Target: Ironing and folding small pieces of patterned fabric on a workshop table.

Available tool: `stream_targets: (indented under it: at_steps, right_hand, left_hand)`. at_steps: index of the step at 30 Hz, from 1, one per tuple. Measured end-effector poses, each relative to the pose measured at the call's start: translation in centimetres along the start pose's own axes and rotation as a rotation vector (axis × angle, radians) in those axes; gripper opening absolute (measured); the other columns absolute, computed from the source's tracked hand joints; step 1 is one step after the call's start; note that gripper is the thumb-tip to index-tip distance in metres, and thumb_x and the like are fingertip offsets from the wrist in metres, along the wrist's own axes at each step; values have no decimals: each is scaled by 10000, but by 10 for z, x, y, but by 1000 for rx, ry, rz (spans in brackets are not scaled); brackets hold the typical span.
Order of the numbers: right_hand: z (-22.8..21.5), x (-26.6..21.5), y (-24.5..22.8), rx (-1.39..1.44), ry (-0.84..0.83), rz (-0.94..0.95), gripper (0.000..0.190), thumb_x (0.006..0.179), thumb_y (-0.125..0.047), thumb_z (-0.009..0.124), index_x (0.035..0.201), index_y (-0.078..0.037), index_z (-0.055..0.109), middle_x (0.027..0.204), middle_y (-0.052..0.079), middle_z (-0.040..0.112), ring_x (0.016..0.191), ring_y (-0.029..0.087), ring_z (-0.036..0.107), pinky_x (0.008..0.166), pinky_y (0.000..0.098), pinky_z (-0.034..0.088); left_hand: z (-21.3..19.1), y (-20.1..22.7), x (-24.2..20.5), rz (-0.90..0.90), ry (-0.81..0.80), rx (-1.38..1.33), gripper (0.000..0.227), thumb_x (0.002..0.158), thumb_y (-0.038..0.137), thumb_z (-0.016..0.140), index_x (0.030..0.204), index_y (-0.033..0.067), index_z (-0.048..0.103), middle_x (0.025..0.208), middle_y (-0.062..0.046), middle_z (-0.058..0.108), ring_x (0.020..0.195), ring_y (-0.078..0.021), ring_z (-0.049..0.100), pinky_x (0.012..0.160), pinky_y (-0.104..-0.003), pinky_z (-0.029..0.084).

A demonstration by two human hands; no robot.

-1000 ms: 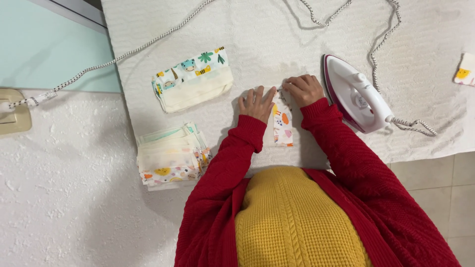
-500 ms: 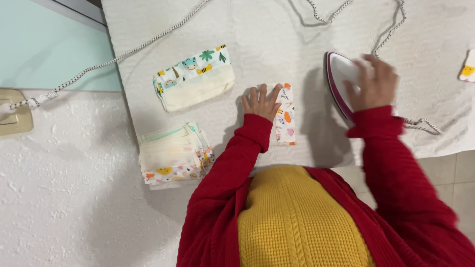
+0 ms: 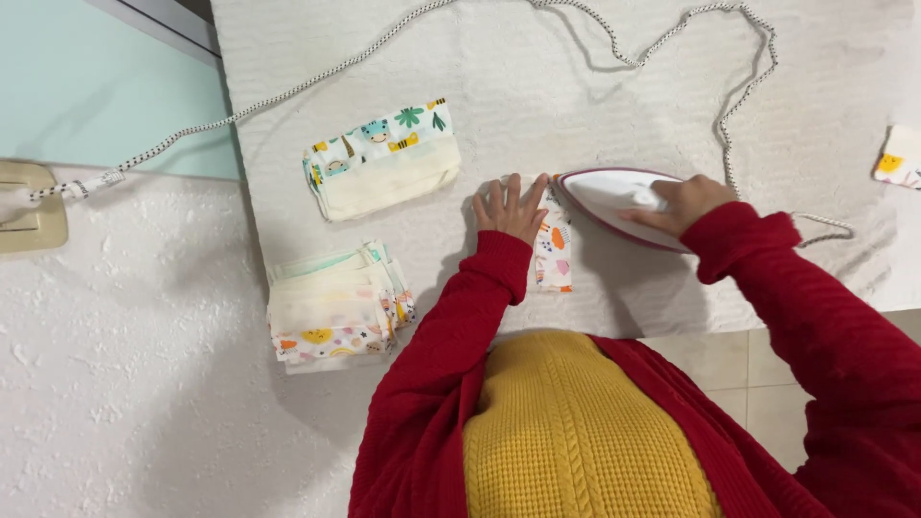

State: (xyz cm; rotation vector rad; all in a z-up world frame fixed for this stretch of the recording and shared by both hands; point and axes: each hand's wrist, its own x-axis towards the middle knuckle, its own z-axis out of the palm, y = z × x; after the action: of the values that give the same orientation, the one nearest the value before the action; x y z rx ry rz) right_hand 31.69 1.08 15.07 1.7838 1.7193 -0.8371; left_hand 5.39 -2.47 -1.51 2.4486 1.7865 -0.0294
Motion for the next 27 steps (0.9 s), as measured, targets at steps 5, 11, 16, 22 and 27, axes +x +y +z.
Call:
stream_targets:
  at_steps: [5,11,16,22,27]
  right_hand:
    - [6,17,-12,-104,11,-10,851,817,-873,437,1108,-129,729,632,153,716,615,266,749,639,433,635]
    - [9,30,-4,-77,5,8,851,813,-878,462,1102,-126,738,638,154,723,623,273,759,629,443,639]
    - [4,32,7,-61,23,11,866,783,-884,469,1142,-136,720,661,180,732,650,295,760,643,463,636]
    - [-8,28,9,-154,48,0,894,821,-892,421,1131,-118,743,671,163,739,656,274,771,653,449,647]
    - [-19,22,-28,-158,83,-78,863,800,-887,446,1131,-146,739,664,162,726,614,285,746,615,434,628]
  left_hand:
    - [-2,-2,-5,-18,37,-10,677,960,604,561,1559,418,305,1464,-63,402,1331,-340,418,1057,-668,361]
    - [-3,-5,-12,-11,38,-47,699,965,595,561,1577,382,297,1493,-60,387,1376,-325,395,1121,-661,317]
    - [2,-9,-15,1,51,-61,747,959,581,558,1599,308,285,1549,-44,345,1385,-331,379,1151,-643,294]
    - [-1,-11,-14,-4,38,-68,714,974,571,557,1581,298,300,1551,-38,332,1396,-333,356,1152,-640,278]
    - [-18,-17,-16,10,60,-153,642,1002,463,577,1568,237,377,1518,-50,397,1391,-302,374,1171,-590,280]
